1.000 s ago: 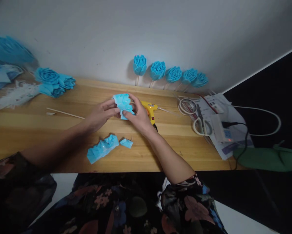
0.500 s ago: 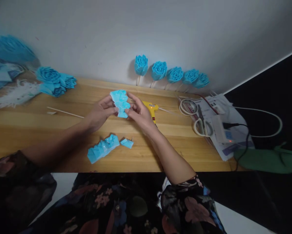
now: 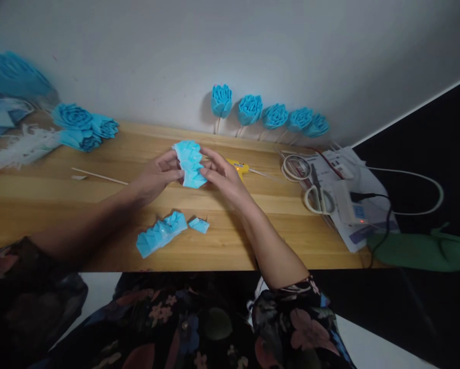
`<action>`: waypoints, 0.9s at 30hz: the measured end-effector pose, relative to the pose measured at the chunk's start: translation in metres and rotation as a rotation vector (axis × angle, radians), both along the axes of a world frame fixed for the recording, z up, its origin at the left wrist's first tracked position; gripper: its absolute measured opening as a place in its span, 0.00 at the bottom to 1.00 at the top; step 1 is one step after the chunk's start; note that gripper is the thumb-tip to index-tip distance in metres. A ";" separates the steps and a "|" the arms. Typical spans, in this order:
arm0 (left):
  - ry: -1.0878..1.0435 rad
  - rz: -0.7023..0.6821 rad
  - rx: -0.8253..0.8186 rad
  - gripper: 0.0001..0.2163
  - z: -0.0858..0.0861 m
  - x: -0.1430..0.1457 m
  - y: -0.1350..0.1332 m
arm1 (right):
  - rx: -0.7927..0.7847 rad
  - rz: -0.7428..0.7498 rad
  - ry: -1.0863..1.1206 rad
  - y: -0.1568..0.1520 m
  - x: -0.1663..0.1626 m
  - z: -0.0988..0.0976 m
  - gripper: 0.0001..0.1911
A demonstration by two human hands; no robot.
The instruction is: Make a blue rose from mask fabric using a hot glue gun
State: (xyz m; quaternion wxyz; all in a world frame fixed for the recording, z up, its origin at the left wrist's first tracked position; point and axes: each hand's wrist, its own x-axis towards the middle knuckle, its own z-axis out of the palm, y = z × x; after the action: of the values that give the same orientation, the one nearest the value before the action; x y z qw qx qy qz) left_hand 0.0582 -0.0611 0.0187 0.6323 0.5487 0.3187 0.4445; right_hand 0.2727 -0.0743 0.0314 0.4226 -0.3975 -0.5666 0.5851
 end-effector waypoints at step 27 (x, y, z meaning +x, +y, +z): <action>0.065 -0.102 0.001 0.23 -0.001 0.001 -0.002 | -0.006 0.064 -0.082 0.001 -0.003 -0.001 0.28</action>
State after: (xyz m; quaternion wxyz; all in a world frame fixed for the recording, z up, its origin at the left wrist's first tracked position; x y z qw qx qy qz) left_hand 0.0591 -0.0633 0.0180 0.6430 0.5787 0.3103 0.3941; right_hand 0.2694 -0.0730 0.0300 0.3789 -0.4041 -0.5943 0.5831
